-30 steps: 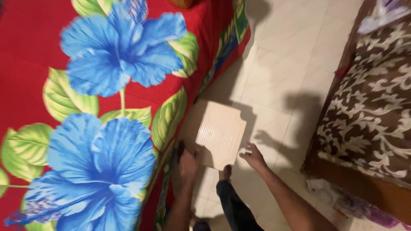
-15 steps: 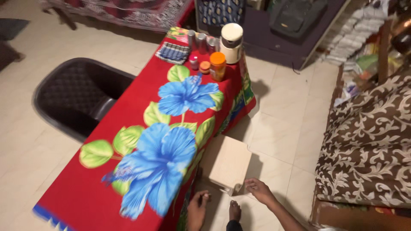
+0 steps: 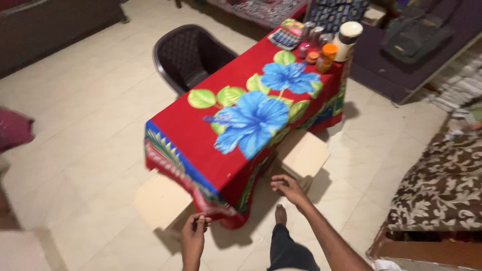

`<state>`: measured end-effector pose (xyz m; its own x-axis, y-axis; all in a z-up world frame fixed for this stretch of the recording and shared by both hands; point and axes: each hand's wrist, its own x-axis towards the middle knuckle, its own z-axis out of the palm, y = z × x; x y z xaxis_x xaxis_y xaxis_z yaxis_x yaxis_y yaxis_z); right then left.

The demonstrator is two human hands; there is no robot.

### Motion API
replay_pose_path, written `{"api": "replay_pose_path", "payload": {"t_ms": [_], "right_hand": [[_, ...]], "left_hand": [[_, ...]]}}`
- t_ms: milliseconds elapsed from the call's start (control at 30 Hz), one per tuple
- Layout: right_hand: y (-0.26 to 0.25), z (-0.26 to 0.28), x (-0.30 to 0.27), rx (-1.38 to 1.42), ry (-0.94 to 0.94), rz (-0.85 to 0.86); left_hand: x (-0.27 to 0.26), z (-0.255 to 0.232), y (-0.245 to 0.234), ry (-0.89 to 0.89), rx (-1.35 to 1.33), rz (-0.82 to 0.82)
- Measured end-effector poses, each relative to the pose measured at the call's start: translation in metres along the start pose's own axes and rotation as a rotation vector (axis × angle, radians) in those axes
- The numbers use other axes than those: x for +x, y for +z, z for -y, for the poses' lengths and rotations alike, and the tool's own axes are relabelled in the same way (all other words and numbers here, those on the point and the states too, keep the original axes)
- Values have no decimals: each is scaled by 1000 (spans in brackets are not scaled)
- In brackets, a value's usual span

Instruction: The person folds a cloth on a table, repositions a stool, and arranges cushions and smooths the patterned cover on a sofa bed by hand.

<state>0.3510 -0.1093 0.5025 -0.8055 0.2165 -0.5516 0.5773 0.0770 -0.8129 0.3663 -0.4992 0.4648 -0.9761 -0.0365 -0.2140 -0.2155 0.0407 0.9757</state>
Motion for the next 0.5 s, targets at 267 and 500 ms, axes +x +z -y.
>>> {"api": "replay_pose_path", "payload": {"t_ms": [267, 500], "right_hand": [[162, 23, 35, -27, -234, 396], [294, 88, 19, -136, -231, 516]], "left_hand": [[-72, -5, -133, -168, -112, -324], [-80, -32, -219, -159, -117, -475]]}}
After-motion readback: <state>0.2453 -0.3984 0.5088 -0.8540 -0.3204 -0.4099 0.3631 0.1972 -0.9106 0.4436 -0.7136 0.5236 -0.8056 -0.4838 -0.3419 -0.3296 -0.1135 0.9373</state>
